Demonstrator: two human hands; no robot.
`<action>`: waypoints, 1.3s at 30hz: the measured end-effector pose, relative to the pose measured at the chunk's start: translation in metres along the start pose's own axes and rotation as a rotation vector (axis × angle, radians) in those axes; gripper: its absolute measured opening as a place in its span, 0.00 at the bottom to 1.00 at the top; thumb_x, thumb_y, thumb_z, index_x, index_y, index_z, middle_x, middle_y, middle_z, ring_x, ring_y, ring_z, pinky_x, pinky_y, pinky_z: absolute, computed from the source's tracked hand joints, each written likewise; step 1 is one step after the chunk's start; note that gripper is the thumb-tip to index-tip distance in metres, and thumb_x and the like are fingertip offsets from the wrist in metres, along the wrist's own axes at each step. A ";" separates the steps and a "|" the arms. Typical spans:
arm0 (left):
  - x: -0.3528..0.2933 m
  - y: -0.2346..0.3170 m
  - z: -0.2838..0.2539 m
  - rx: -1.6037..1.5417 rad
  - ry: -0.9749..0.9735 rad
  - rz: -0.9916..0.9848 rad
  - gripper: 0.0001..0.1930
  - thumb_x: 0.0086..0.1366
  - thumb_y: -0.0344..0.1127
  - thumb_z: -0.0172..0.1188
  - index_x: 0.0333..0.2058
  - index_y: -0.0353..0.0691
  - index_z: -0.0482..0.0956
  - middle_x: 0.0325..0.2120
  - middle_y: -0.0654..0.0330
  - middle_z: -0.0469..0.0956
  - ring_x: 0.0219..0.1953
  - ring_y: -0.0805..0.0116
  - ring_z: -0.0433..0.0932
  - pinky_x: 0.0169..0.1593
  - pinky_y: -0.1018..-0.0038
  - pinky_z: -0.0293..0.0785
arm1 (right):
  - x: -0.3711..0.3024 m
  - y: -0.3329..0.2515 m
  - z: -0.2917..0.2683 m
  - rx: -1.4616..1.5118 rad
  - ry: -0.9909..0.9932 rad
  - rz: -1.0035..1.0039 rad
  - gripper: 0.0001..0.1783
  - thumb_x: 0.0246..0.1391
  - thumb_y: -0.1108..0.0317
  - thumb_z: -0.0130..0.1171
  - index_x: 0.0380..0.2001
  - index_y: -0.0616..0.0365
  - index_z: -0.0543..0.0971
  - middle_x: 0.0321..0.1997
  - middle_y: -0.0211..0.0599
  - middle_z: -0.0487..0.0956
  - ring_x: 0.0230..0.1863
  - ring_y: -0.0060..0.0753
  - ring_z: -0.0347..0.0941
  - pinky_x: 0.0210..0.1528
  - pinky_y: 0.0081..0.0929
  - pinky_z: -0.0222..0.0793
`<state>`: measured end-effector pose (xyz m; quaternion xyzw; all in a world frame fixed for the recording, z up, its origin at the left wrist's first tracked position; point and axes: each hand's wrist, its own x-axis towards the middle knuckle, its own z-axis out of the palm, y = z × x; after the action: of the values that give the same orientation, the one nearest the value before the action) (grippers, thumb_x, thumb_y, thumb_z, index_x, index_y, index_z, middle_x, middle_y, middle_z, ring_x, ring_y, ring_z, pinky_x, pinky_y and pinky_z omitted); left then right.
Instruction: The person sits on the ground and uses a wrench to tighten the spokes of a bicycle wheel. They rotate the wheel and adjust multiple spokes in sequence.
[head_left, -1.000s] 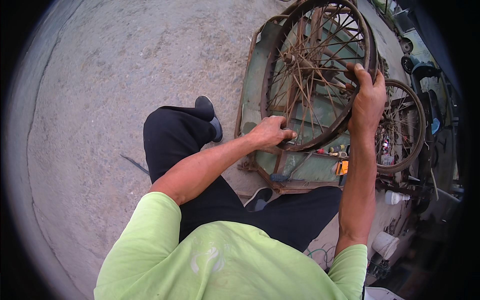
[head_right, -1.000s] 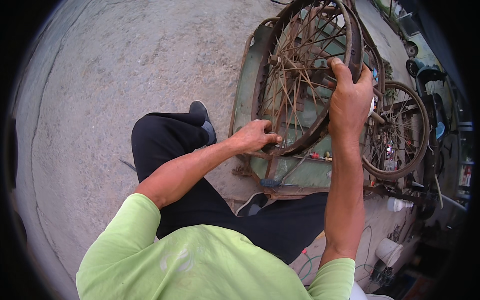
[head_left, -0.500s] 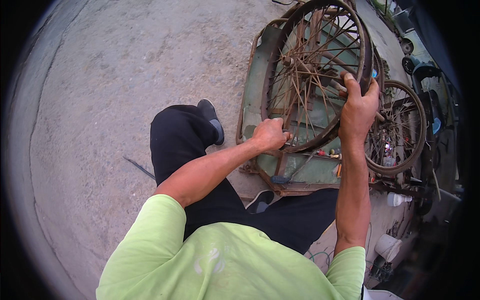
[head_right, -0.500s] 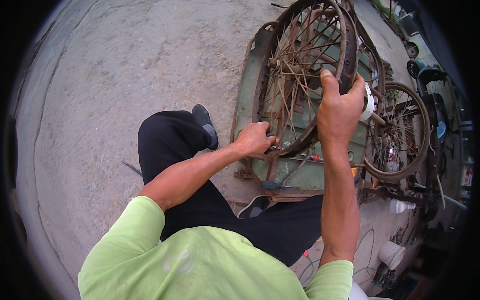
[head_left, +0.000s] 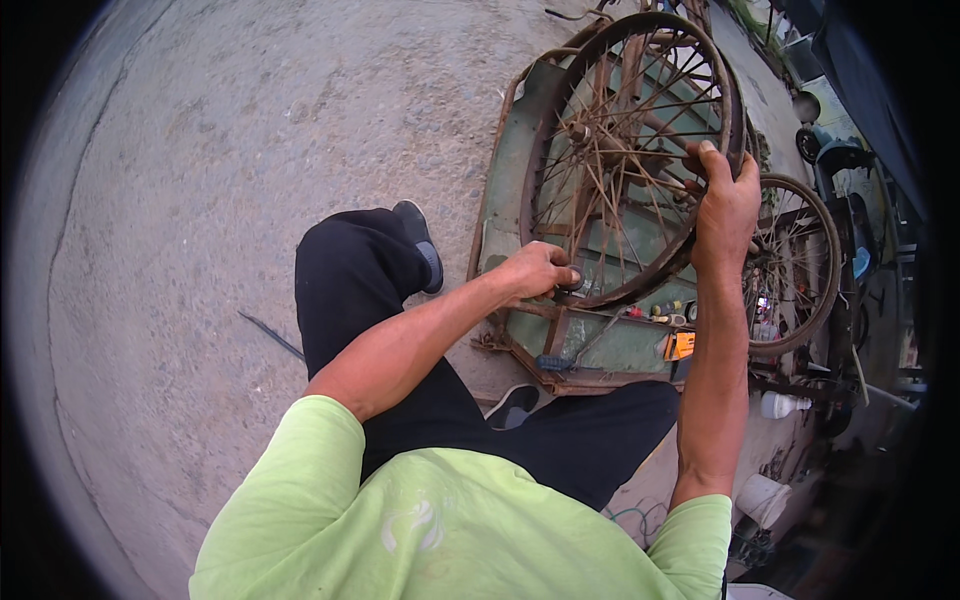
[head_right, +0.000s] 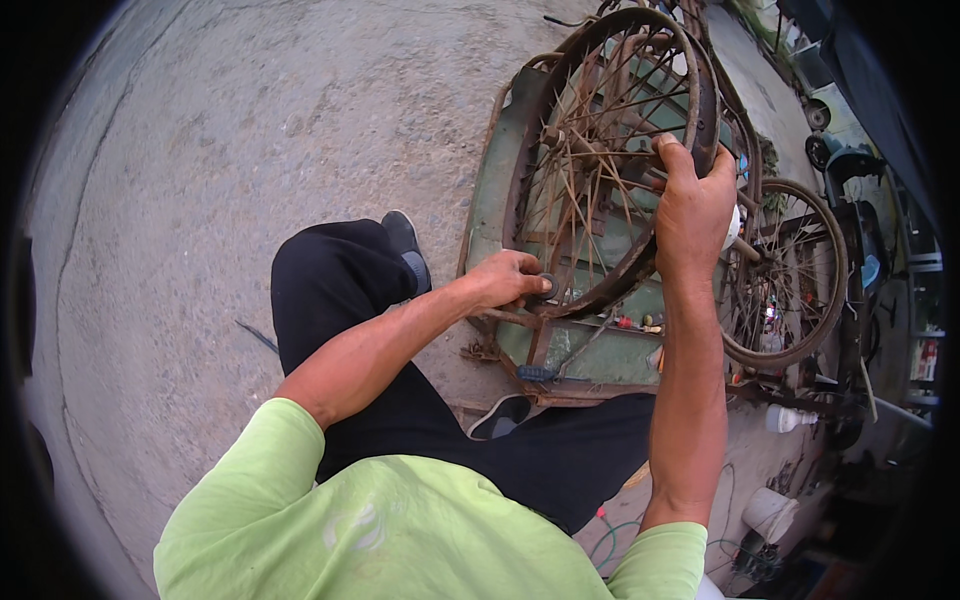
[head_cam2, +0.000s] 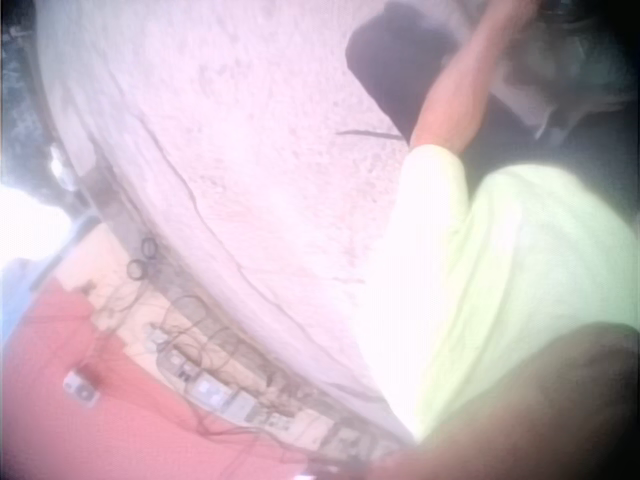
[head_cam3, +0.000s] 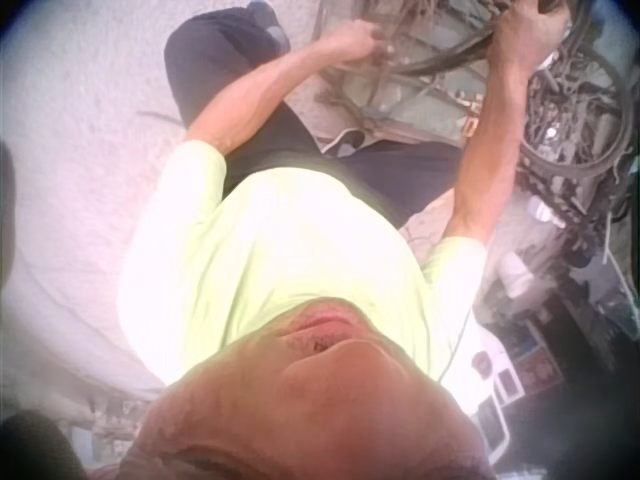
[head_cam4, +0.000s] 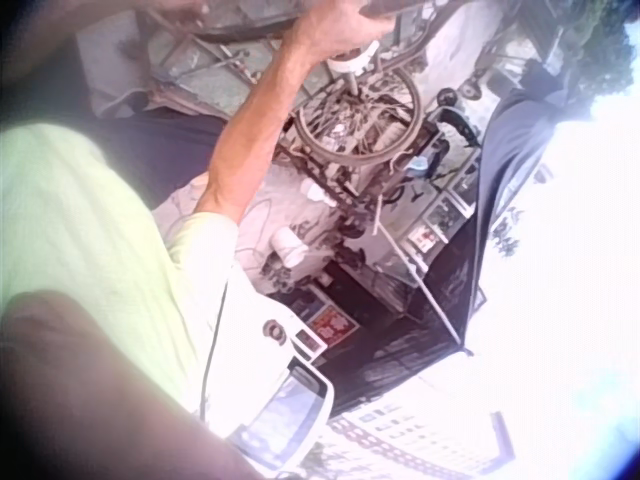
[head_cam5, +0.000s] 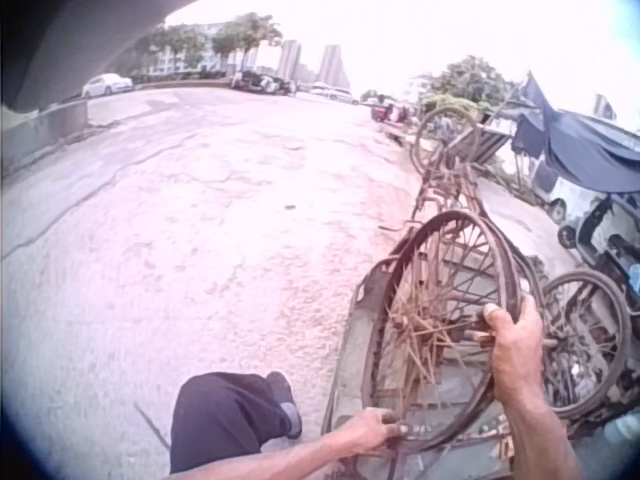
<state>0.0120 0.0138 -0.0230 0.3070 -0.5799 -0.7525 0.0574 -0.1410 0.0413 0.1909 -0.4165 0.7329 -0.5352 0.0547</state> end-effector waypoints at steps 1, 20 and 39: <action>0.002 -0.005 0.000 -0.129 -0.032 0.001 0.22 0.69 0.43 0.69 0.49 0.27 0.82 0.34 0.55 0.82 0.30 0.72 0.78 0.33 0.71 0.74 | 0.005 -0.002 0.000 0.009 -0.019 0.017 0.23 0.62 0.56 0.64 0.48 0.66 0.77 0.41 0.36 0.83 0.38 0.24 0.77 0.40 0.24 0.74; -0.016 0.027 -0.003 0.563 0.062 0.376 0.24 0.61 0.50 0.72 0.42 0.31 0.85 0.38 0.42 0.85 0.44 0.44 0.84 0.49 0.55 0.78 | 0.034 -0.013 -0.003 0.001 -0.108 0.106 0.22 0.63 0.53 0.62 0.48 0.63 0.78 0.45 0.36 0.85 0.47 0.28 0.80 0.48 0.28 0.73; 0.009 -0.038 -0.003 0.040 0.176 0.245 0.18 0.64 0.27 0.57 0.52 0.29 0.80 0.32 0.50 0.84 0.28 0.67 0.82 0.35 0.68 0.79 | 0.043 -0.009 -0.004 0.075 -0.127 0.125 0.24 0.63 0.53 0.64 0.49 0.63 0.79 0.43 0.37 0.85 0.46 0.27 0.79 0.48 0.27 0.71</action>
<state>0.0169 0.0195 -0.0616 0.2999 -0.6207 -0.6982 0.1932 -0.1662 0.0144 0.2160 -0.4009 0.7319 -0.5302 0.1499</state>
